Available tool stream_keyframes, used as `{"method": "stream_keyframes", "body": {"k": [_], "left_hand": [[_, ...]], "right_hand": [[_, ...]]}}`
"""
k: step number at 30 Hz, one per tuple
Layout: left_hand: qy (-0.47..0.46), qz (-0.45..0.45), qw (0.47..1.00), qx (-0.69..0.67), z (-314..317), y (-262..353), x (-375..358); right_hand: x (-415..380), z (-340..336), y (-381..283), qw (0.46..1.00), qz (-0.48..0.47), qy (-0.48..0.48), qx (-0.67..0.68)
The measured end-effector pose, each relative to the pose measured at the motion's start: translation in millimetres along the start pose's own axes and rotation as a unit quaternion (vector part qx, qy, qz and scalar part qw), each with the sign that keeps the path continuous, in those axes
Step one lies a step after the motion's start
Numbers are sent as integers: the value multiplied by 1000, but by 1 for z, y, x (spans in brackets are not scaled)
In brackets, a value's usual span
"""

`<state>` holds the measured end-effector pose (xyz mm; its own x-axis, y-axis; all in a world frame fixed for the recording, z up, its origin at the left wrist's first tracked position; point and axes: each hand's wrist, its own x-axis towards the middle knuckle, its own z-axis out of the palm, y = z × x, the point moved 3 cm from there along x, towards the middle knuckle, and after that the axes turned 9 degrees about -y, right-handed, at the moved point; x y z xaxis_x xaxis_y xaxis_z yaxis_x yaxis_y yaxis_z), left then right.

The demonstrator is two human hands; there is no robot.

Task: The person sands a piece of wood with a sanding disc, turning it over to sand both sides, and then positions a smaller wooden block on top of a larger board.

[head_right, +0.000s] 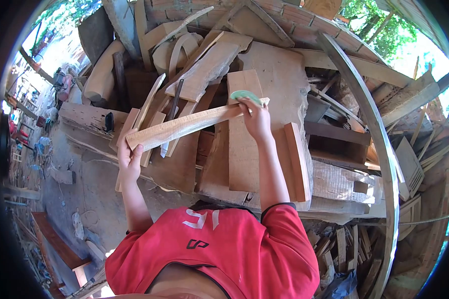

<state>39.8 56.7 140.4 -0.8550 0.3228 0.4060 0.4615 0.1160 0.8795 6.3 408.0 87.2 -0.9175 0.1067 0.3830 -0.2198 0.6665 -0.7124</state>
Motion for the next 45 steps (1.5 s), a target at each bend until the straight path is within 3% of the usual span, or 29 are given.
{"method": "stream_keyframes", "body": {"k": [2, 4, 6, 8, 9, 11, 14, 16, 18, 19, 21, 22, 24, 25, 27, 28, 29, 30, 31, 32, 34, 38, 39, 41, 44, 45], "left_hand": [[10, 0, 1000, -2, 2, 2, 2], [6, 0, 1000, 2, 4, 9, 6], [5, 2, 1000, 19, 7, 20, 8], [-3, 9, 999, 36, 7, 26, 7], [-15, 2, 999, 38, 8, 27, 4], [-25, -10, 999, 19, 11, 29, 1], [5, 5, 1000, 29, 14, 34, 4], [7, 9, 999, 36, 16, 37, 8], [24, 10, 997, 71, 14, 37, 10], [19, 0, 998, 66, 14, 38, 10], [10, -11, 998, 55, 13, 36, 10], [10, -22, 999, 43, 12, 35, 9], [2, -11, 999, 40, 10, 32, 6], [2, -6, 999, 36, 11, 31, 5], [12, -11, 999, 31, 13, 33, 7], [21, -19, 999, 27, 14, 34, 7], [28, -30, 999, 22, 15, 35, 9], [30, -28, 999, 21, 16, 34, 10], [38, -28, 999, 22, 14, 32, 12], [45, -29, 998, 24, 13, 31, 13], [45, -32, 998, 35, 11, 31, 13], [15, -41, 999, 26, 10, 33, 4], [3, -38, 999, 19, 11, 32, 3], [6, -42, 999, 24, 9, 28, 2], [14, -54, 998, 40, 10, 29, 0], [18, -55, 997, 52, 10, 29, 1]], "right_hand": [[3, 7, -30, 994, -2, -95, -52], [-2, 21, -72, 992, -111, -48, -37], [-5, 23, -80, 991, -133, -5, -25], [-1, 12, -60, 996, -67, -45, 27], [3, 4, -42, 997, -41, -42, -46], [6, -8, 15, 996, -58, 55, -36], [16, -16, 51, 982, 110, 34, 148], [9, 4, 23, 986, 95, 34, 132], [-5, 13, -43, 995, -62, 20, 78], [-7, 14, -38, 995, -57, 24, 80], [-7, 15, -31, 987, -146, 65, 12], [-3, 6, -12, 980, -26, 13, 195], [3, -9, 46, 990, 68, 82, 95], [6, -11, 48, 990, 66, 85, 93], [9, -9, 48, 993, 44, 68, -80], [8, 1, 38, 996, 44, 61, -54], [3, -4, -13, 990, 113, -11, 78], [-2, 15, -19, 998, -19, -1, 55], [-10, 23, -39, 997, -63, -15, 52], [-19, 27, -56, 994, -70, -39, 78], [-21, 23, -39, 995, -89, -54, -6], [2, -18, 50, 990, 119, 75, -8], [2, -17, 58, 990, 119, 77, -8], [4, -17, 48, 991, 105, 79, 17], [-8, -4, -25, 996, -55, 32, 57], [-16, -1, -38, 997, -67, 10, 42]]}}
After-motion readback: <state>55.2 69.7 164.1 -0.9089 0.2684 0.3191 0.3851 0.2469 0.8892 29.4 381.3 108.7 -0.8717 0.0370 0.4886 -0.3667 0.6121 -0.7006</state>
